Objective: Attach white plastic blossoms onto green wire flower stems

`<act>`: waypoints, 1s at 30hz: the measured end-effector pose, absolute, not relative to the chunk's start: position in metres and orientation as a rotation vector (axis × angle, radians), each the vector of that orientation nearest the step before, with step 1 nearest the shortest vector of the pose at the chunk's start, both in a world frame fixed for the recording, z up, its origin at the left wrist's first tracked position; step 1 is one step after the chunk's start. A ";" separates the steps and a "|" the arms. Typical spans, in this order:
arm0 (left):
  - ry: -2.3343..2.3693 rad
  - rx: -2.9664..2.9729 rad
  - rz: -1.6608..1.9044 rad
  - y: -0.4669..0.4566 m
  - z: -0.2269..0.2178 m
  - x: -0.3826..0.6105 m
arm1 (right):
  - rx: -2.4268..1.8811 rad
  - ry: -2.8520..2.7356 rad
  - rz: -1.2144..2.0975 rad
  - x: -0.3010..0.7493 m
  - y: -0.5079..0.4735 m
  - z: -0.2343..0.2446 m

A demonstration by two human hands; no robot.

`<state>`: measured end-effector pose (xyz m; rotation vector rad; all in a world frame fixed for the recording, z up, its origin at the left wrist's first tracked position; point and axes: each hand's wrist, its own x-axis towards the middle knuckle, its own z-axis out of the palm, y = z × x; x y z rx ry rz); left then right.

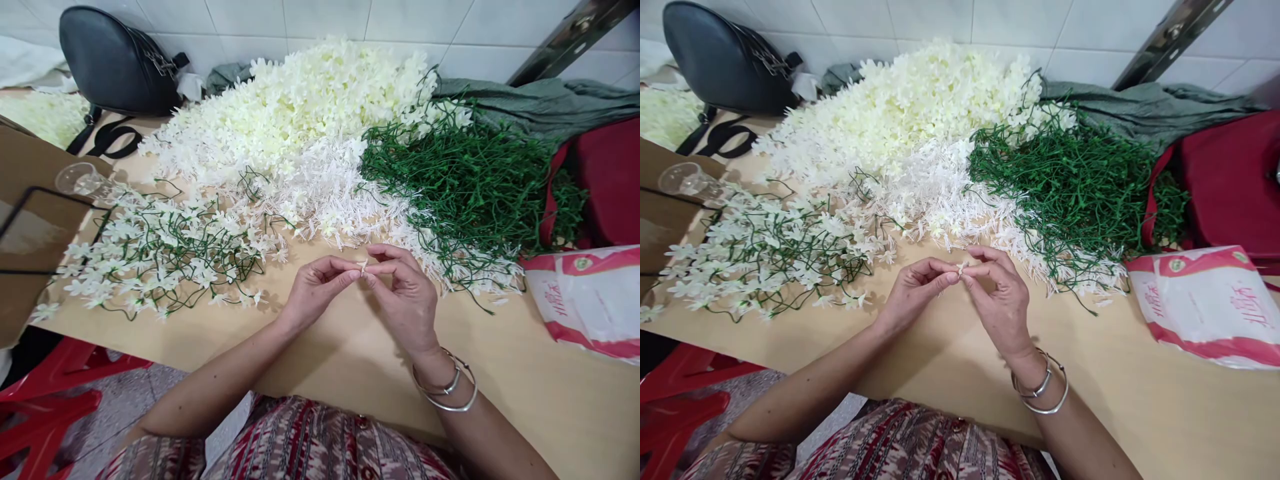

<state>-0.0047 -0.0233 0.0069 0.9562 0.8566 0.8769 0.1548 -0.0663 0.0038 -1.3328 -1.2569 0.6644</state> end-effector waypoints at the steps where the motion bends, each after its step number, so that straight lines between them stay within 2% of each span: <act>1: 0.844 0.985 0.876 -0.023 0.006 -0.005 | -1.326 -1.264 0.680 0.156 -0.065 0.004; 9: 0.835 1.444 0.918 -0.028 0.002 -0.009 | -1.221 -1.349 0.829 0.173 -0.057 0.006; 18: 0.780 1.321 1.006 -0.031 -0.004 -0.003 | -1.270 -1.420 0.508 0.168 -0.061 0.010; 30: 0.861 1.507 1.102 -0.029 0.004 -0.005 | -1.256 -1.477 0.497 0.166 -0.065 0.013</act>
